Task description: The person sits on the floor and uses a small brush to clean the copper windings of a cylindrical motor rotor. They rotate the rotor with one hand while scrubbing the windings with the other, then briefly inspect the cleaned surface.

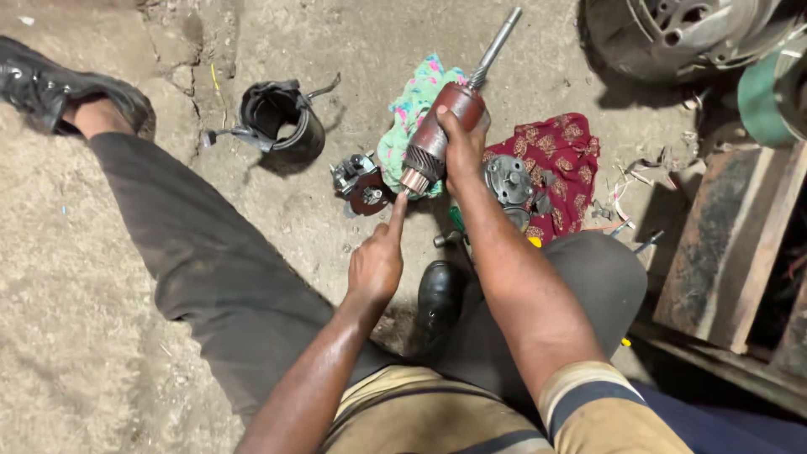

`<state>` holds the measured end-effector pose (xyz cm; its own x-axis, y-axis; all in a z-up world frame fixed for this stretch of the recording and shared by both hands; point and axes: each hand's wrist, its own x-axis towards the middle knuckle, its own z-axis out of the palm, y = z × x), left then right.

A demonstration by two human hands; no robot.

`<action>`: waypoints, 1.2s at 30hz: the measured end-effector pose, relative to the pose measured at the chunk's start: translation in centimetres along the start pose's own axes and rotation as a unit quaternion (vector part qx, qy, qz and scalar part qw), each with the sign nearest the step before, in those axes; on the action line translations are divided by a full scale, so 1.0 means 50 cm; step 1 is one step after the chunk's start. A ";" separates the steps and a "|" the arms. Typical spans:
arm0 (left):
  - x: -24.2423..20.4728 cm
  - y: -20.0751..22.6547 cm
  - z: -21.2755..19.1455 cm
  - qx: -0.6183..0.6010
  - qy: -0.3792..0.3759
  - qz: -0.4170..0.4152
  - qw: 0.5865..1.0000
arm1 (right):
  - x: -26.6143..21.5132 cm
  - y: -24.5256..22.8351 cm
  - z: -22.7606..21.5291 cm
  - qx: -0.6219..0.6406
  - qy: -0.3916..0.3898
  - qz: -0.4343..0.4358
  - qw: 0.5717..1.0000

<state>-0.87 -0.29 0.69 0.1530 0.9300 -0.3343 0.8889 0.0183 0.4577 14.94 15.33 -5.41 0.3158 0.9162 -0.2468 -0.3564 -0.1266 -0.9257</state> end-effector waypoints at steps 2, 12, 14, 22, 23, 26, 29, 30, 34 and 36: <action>0.008 -0.002 0.013 -0.018 0.060 0.052 0.997 | -0.002 0.011 -0.008 0.000 0.017 0.018 1.000; -0.001 0.007 -0.006 -0.037 0.037 0.046 0.998 | -0.005 0.013 -0.013 0.015 -0.025 -0.016 0.999; -0.001 0.001 0.002 -0.051 0.056 0.059 0.995 | 0.000 0.018 -0.015 0.025 -0.015 0.006 1.000; 0.000 0.002 0.005 -0.035 0.062 0.070 0.995 | 0.006 0.021 -0.017 0.030 -0.019 -0.008 0.999; 0.002 0.005 0.002 -0.022 0.060 0.066 0.996 | 0.008 0.017 -0.016 0.035 -0.021 -0.006 0.999; -0.003 0.009 0.001 -0.005 0.061 0.062 0.996 | 0.012 0.014 -0.018 0.030 -0.030 -0.007 0.999; 0.002 0.001 0.014 -0.018 0.084 0.078 0.993 | 0.020 0.027 -0.025 0.022 -0.012 -0.004 1.000; 0.004 -0.003 0.018 -0.025 0.096 0.085 0.992 | 0.020 0.033 -0.025 0.021 -0.003 -0.002 1.000; 0.004 0.001 0.021 -0.009 0.071 0.074 0.995 | 0.018 0.030 -0.026 0.016 -0.016 -0.004 1.000; 0.011 0.005 0.016 0.011 0.053 0.059 0.997 | 0.025 0.023 -0.021 0.005 -0.010 0.003 1.000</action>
<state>-0.22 -0.06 -0.02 0.2115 0.9589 -0.1891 0.8772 -0.1010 0.4693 15.86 15.92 -7.09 0.2950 0.9232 -0.2464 -0.3676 -0.1283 -0.9211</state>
